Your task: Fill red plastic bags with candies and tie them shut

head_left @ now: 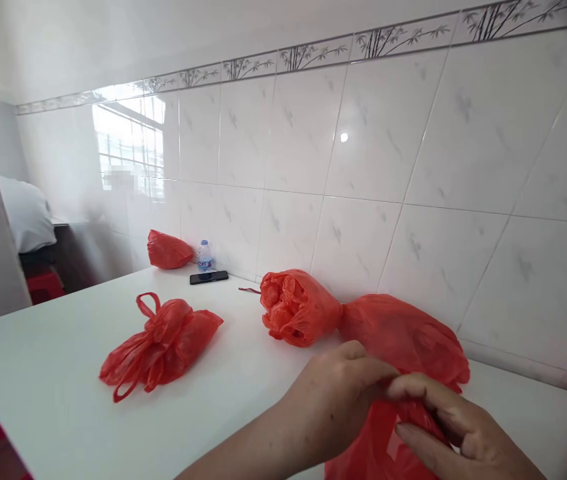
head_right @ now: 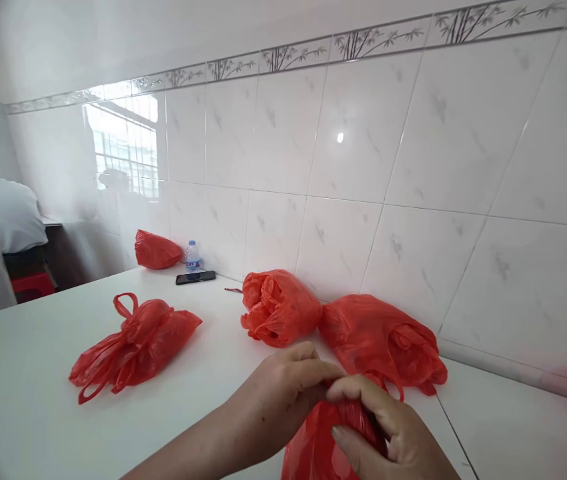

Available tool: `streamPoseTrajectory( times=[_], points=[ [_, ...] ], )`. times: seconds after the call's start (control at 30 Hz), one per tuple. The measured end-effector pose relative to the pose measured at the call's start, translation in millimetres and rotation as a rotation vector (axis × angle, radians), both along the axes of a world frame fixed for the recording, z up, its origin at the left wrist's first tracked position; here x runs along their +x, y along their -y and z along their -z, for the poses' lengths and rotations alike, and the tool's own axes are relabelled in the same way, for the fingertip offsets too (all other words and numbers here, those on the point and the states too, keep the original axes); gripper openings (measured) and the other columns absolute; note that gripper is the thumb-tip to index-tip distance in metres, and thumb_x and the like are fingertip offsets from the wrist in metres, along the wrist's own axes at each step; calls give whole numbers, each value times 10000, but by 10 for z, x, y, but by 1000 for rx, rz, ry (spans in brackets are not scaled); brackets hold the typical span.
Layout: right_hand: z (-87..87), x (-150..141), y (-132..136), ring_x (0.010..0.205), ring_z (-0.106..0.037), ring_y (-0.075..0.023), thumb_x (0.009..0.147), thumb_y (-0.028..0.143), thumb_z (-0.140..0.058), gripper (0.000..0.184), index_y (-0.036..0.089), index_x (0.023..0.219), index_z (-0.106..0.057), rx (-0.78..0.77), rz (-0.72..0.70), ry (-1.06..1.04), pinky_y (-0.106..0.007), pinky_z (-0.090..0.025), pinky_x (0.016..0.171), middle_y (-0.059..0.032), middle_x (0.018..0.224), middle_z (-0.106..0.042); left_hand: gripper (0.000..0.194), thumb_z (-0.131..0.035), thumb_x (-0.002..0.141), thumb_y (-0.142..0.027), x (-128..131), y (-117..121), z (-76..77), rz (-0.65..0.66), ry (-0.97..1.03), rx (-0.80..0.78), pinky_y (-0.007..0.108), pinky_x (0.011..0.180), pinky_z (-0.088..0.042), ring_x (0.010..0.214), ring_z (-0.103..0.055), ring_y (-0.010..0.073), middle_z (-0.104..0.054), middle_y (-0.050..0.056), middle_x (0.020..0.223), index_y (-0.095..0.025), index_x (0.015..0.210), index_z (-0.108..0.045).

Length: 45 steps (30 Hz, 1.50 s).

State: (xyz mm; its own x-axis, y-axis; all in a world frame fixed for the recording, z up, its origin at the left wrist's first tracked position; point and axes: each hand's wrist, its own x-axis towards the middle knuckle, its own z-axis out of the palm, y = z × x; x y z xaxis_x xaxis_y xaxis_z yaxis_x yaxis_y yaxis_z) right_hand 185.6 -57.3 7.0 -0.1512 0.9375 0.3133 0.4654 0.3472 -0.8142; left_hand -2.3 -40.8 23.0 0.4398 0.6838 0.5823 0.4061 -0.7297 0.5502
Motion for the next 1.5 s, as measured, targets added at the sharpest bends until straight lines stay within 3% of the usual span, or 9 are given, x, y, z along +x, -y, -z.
streamPoseTrajectory(
  times=[0.1, 0.37, 0.5, 0.7, 0.87, 1.03, 1.13, 1.33, 1.5],
  points=[
    [24, 31, -114, 839, -651, -247, 606, 359, -671, 371, 307, 973, -665, 21, 138, 54, -309, -539, 647, -41, 923, -701, 213, -495, 877, -146, -13, -6, 22, -24, -100, 35, 214, 625, -438, 710, -560, 119, -604, 9, 830, -224, 913, -690],
    [94, 48, -250, 651, -637, -239, 704, 543, -563, 302, 314, 847, -698, 138, 414, 279, -343, -489, 583, -27, 772, -719, 170, -510, 860, -133, 28, -41, 64, -98, -180, 81, 224, 603, -426, 696, -561, 131, -606, 16, 806, -197, 885, -665],
    [95, -60, -240, 769, -647, -231, 767, 376, -532, 245, 306, 919, -710, 104, 339, 147, -348, -509, 690, -16, 860, -723, 201, -492, 849, -98, 23, -53, 58, -126, -181, 66, 225, 574, -407, 655, -552, 122, -589, 9, 785, -199, 848, -666],
    [-23, -66, -137, 965, -608, -217, 789, 306, -559, 318, 276, 1086, -668, -20, -47, -189, -363, -499, 858, -36, 1070, -661, 207, -484, 835, -92, 4, -87, 77, -127, -114, 50, 223, 607, -421, 699, -564, 127, -603, 2, 811, -215, 874, -646],
    [11, 35, -211, 864, -606, -183, 757, 392, -631, 251, 248, 954, -685, -16, 109, -363, -294, -507, 760, -28, 929, -671, 326, -485, 763, -55, -19, -14, 17, -123, -129, 6, 246, 609, -417, 749, -585, 159, -658, 9, 874, -220, 1031, -572],
    [363, 212, -596, 745, -610, -170, 668, 274, -590, 276, 214, 934, -638, 22, 451, -340, -276, -482, 641, -15, 857, -673, 182, -552, 761, -89, -59, 124, -48, 323, -409, -85, 215, 548, -401, 641, -564, 123, -661, -35, 790, -242, 851, -596],
    [751, 306, -806, 698, -611, -174, 651, 228, -519, 273, 196, 908, -607, -43, 461, -257, -283, -468, 614, -18, 812, -668, 96, -580, 772, -138, -52, 138, -22, 526, -584, -132, 219, 477, -371, 556, -526, 117, -631, -36, 702, -231, 750, -584],
    [1337, 323, -943, 487, -499, -158, 742, 456, -516, 290, 201, 858, -592, -149, 341, -167, -285, -391, 512, 52, 519, -536, 182, -580, 773, -200, -29, 155, 67, 407, -569, -177, 224, 443, -368, 524, -532, 132, -614, -32, 662, -277, 925, -644],
    [1363, 354, -910, 620, -601, -210, 786, 598, -451, 416, 218, 718, -607, -117, 400, -107, -333, -461, 600, -14, 626, -636, 577, -683, 720, -324, 124, 55, 249, 281, -342, -45, 375, 893, -476, 1133, -517, 272, -533, 80, 1277, -259, 1265, -506]
  ],
)
